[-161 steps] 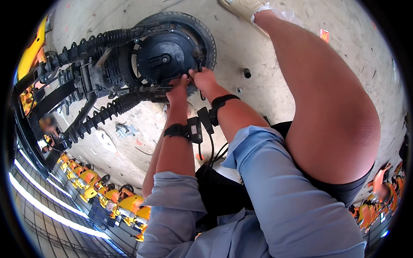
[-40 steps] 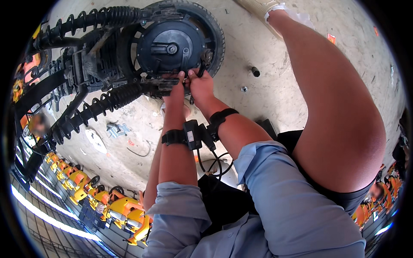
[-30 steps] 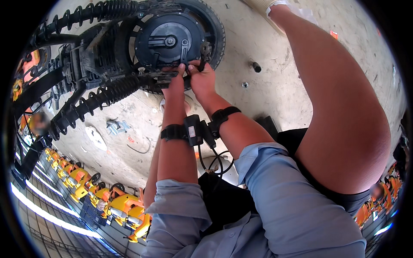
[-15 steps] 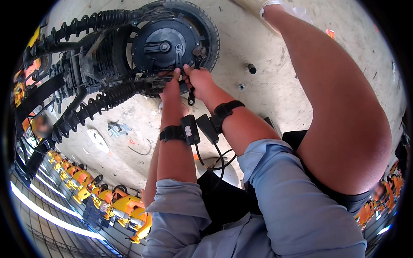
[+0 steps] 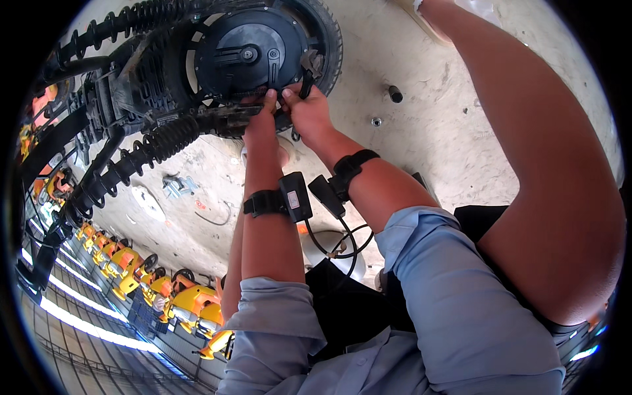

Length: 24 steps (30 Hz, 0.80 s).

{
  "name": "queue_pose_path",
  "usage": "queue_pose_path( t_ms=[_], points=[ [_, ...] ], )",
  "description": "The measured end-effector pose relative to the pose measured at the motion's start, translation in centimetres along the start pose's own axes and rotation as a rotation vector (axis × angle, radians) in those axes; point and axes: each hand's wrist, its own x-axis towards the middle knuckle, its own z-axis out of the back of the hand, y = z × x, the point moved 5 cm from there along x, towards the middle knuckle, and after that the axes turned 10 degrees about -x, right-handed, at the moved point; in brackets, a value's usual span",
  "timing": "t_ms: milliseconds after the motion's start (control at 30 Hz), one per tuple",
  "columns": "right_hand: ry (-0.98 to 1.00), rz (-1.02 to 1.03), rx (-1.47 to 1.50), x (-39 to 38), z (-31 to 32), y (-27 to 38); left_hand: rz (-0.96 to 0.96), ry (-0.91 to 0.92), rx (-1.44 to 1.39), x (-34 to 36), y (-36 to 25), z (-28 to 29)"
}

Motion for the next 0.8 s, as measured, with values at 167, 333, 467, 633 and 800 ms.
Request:
queue_pose_path(
  t_ms=[167,333,467,633,800],
  points=[
    [-0.014,0.166,-0.255,-0.2,0.5,0.9,-0.026,0.027,0.038,0.6,0.5,0.4],
    [-0.058,0.347,-0.465,0.2,0.9,1.3,0.011,0.0,-0.007,0.5,0.6,0.0],
    [-0.065,0.643,-0.798,0.0,1.1,2.8,0.01,-0.045,-0.079,0.4,1.1,0.3],
    [0.053,0.451,-0.659,0.5,2.0,2.6,0.015,-0.024,0.136,0.4,0.7,0.4],
    [0.263,-0.232,-0.182,0.3,2.3,1.2,0.061,-0.098,-0.003,0.0,1.3,0.8]
  ],
)
